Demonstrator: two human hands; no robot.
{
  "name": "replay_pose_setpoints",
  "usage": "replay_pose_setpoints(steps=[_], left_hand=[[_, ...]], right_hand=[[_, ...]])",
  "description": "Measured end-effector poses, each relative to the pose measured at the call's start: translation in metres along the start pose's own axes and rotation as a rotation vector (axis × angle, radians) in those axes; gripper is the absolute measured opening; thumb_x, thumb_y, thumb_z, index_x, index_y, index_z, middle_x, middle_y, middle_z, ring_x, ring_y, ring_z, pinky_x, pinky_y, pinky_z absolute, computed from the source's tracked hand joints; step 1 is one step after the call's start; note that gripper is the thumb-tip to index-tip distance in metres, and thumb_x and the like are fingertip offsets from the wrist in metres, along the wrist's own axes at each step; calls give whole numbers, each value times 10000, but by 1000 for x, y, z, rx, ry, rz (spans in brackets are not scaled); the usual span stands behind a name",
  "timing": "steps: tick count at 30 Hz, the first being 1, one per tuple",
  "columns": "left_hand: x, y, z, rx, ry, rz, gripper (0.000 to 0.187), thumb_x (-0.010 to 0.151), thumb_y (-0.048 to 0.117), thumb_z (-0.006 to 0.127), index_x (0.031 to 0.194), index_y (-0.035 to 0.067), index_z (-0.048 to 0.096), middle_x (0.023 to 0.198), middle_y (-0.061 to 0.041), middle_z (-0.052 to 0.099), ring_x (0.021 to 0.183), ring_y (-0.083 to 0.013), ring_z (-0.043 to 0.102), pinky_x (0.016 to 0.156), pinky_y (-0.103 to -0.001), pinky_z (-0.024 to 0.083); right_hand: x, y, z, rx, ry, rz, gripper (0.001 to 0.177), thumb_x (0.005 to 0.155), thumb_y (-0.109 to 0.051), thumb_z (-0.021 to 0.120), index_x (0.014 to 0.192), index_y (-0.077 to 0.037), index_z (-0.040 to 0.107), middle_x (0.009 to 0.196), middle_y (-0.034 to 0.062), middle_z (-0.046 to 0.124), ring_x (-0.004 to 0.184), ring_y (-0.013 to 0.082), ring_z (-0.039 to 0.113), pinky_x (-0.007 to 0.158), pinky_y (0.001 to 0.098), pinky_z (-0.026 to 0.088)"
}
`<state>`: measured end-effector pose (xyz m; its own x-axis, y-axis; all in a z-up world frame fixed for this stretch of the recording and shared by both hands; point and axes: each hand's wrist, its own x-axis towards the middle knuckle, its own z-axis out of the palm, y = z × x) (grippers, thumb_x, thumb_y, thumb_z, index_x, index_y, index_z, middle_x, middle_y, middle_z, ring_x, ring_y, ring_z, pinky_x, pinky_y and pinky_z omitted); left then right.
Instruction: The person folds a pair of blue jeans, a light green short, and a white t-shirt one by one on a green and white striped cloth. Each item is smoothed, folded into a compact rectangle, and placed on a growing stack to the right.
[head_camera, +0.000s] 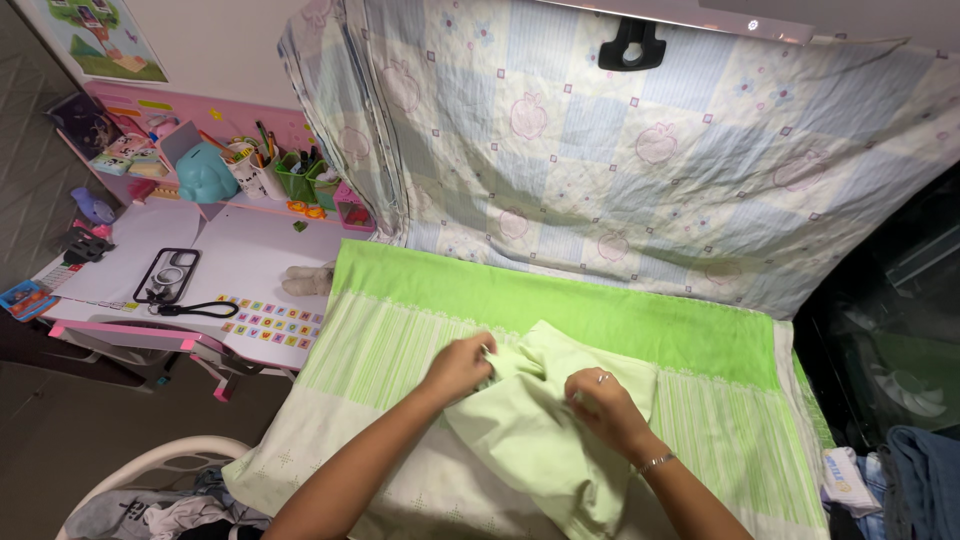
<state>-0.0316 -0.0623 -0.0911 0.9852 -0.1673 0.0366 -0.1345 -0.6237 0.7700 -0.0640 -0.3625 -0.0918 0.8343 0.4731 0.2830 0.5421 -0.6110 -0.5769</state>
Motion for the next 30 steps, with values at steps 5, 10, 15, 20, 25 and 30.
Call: replay_pose_setpoints(steps=[5, 10, 15, 20, 25, 30], left_hand=[[-4, -23, -19, -167, 183, -51, 241, 775, 126, 716, 927, 82, 534, 685, -99, 619, 633, -268, 626, 618, -379, 494], [-14, -41, -21, -51, -70, -31, 164, 767, 147, 732, 820, 34, 626, 700, -114, 673, 664, -262, 660, 631, -389, 528], [-25, -30, -22, 140, -374, -129, 576, 942, 596, 510, 953, 92, 788, 806, -108, 739, 743, -262, 706, 730, -385, 537], [-53, 4, -20, 321, -426, -47, 616, 794, 645, 712, 1039, 81, 749, 957, -153, 733, 879, -324, 702, 814, -423, 550], [-64, 7, -39, -251, -449, 57, 464, 818, 279, 772, 1229, 82, 683, 1134, -88, 733, 1060, -217, 680, 928, -333, 535], [-70, -15, -68, -973, -523, 40, 485, 894, 140, 738, 1335, 88, 544, 1245, -63, 648, 1150, -124, 609, 1000, -284, 483]], right_hand=[[-11, -36, 8, 14, -134, -489, 185, 811, -50, 784, 878, -126, 629, 1177, 32, 712, 1342, 324, 576, 1148, 554, 392], [-16, -66, 19, 114, -394, -513, 116, 910, -67, 745, 931, -96, 636, 1287, 68, 709, 1393, 341, 543, 1145, 570, 351], [-2, -46, 15, 294, -412, 38, 184, 868, -168, 732, 1049, -166, 698, 1220, -4, 765, 1197, 228, 725, 1070, 428, 529], [26, 1, -1, -344, 135, -60, 744, 666, -339, 904, 1218, 65, 612, 1275, 307, 605, 1241, 505, 513, 1040, 595, 375], [9, 35, -22, -70, -352, 316, 473, 793, -278, 815, 1201, -100, 654, 1185, 78, 702, 1123, 206, 631, 994, 383, 445], [-5, 68, -74, 684, -315, 399, 297, 874, -189, 773, 1113, -27, 708, 1014, 64, 705, 940, 130, 614, 820, 300, 512]])
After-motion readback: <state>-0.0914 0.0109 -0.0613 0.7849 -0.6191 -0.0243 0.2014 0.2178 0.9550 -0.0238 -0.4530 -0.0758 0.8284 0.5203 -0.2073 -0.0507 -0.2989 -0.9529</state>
